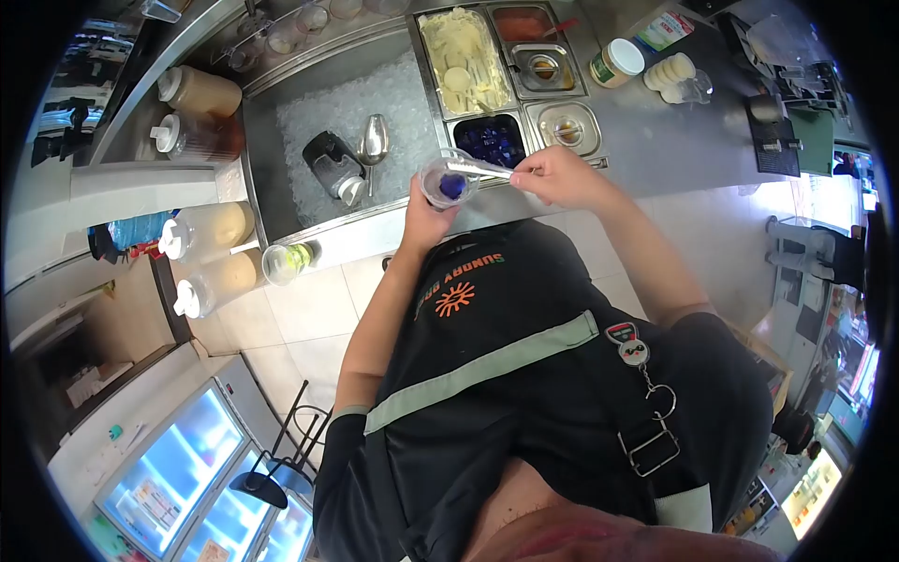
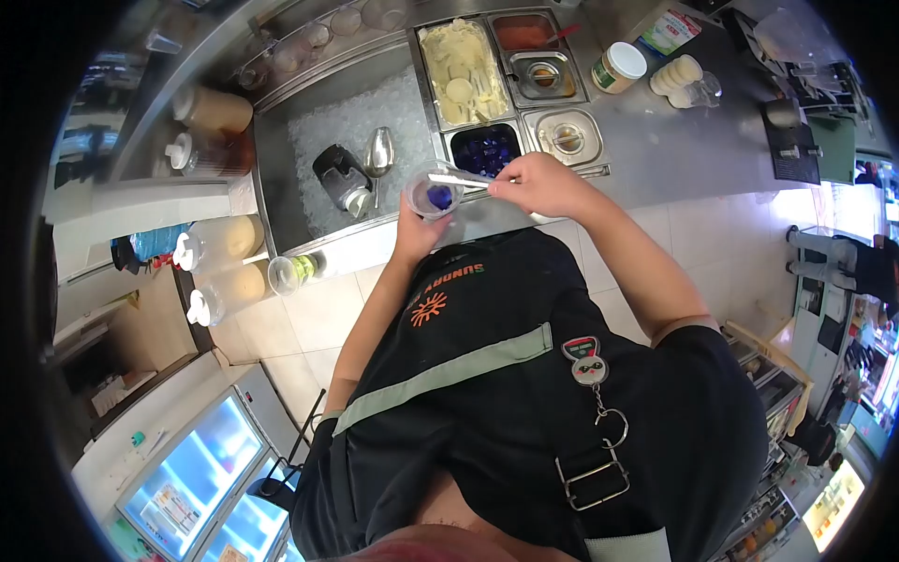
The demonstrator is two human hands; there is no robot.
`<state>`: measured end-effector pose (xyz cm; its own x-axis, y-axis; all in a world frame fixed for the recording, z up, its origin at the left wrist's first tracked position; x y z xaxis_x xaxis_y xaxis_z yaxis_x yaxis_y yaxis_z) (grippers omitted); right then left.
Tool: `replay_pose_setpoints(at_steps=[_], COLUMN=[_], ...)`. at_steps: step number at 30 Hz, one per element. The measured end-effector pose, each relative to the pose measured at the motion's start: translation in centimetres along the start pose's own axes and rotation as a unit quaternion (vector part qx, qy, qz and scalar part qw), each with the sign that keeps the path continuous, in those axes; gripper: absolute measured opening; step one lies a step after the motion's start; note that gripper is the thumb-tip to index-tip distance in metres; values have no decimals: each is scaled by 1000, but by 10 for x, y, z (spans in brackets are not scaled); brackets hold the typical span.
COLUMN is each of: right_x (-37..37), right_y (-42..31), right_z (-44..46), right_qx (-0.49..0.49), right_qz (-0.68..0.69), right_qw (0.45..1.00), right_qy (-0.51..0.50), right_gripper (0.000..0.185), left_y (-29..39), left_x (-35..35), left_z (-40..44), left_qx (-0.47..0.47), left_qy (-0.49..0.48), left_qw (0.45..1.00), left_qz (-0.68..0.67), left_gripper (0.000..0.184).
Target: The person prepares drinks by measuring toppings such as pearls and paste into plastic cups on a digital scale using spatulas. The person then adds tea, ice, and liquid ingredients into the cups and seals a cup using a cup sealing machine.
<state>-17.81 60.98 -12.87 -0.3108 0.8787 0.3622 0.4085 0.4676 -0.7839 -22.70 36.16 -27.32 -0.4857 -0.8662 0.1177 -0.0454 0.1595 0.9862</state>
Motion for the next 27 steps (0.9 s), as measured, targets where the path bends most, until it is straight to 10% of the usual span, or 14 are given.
replay_pose_setpoints(at_steps=[4, 8, 14, 21, 27], right_x=[34, 26, -28, -32, -112], right_y=[29, 114, 118, 37, -174], right_z=[1, 63, 121, 86, 74], right_qx=[-40, -63, -83, 18, 195], right_qz=[138, -245, -422, -507, -230], right_qw=[989, 966, 896, 855, 953], right_qy=[19, 59, 113, 107, -20], right_gripper=[32, 43, 52, 52, 36], left_y=[-7, -41, -72, -77, -85], left_x=[6, 30, 79, 119, 129], left_z=[-16, -56, -99, -93, -123], left_qx=[-23, -1, 14, -3, -3], left_qy=[47, 140, 278, 376, 381], left_qw=[996, 987, 960, 925, 899], left_qz=[73, -79, -34, 46, 214], left_gripper=[87, 81, 78, 70, 81])
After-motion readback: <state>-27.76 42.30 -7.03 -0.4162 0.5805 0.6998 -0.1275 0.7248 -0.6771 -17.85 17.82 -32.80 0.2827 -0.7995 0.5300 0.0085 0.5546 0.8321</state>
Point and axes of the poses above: each hand's wrist, its own z-axis towards the middle knuckle, its own x-axis out of the back of the hand, y = z × x, the point moved 2 cm from there along z, towards the middle knuckle, and after that the axes turned 1 degree about -z, right-handed, at the moved point
